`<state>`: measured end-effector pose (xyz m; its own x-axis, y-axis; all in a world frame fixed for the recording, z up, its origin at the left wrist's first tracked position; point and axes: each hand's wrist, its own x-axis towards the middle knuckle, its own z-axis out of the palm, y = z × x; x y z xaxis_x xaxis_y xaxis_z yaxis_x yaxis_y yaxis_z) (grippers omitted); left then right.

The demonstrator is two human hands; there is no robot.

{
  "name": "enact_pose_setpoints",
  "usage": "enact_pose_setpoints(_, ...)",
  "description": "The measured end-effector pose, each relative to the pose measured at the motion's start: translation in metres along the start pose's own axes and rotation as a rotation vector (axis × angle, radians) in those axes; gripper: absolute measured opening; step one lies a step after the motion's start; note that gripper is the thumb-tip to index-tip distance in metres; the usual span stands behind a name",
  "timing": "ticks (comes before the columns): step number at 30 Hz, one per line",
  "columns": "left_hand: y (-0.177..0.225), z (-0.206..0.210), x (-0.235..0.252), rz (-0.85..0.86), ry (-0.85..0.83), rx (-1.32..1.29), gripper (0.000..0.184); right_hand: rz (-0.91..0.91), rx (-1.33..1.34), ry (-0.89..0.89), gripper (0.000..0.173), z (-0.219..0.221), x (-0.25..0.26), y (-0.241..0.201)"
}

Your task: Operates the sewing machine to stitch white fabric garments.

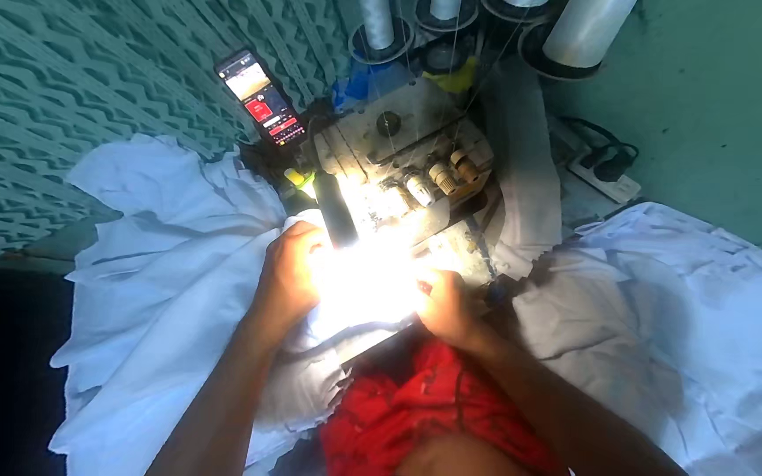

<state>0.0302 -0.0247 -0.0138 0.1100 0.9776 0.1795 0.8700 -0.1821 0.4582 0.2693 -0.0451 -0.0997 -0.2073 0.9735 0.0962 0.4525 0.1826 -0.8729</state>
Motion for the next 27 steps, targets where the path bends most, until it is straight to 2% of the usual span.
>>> enact_pose_setpoints(3,0.011,0.003,-0.01,-0.079,0.039,0.086,0.01,-0.142,-0.12,0.066,0.019,-0.002,-0.01,0.011)
enact_pose_setpoints(5,0.022,0.005,-0.018,-0.17,0.045,0.108,0.011,-0.163,-0.151,0.053,0.019,-0.013,-0.023,0.015)
enact_pose_setpoints(8,0.017,0.013,-0.014,-0.058,0.13,0.005,0.014,-0.118,0.008,0.04,0.019,-0.018,-0.026,0.011)
enact_pose_setpoints(11,0.0,0.018,0.007,0.07,0.156,-0.1,0.018,0.033,0.316,-0.015,0.019,-0.009,-0.013,-0.001)
enact_pose_setpoints(15,0.005,0.015,0.028,-0.007,0.17,-0.084,0.008,0.172,0.581,-0.045,0.014,-0.002,-0.007,-0.015)
enact_pose_setpoints(20,0.002,0.01,0.033,-0.079,0.112,0.004,0.006,0.193,0.536,-0.056,0.016,0.003,-0.007,-0.022)
enact_pose_setpoints(24,0.012,-0.005,0.049,-0.212,0.045,0.014,0.014,0.14,0.329,0.07,0.014,0.014,0.008,-0.023)
enact_pose_setpoints(27,0.001,-0.02,0.047,-0.349,-0.054,-0.253,0.009,0.029,0.216,0.166,0.012,0.02,0.016,-0.018)
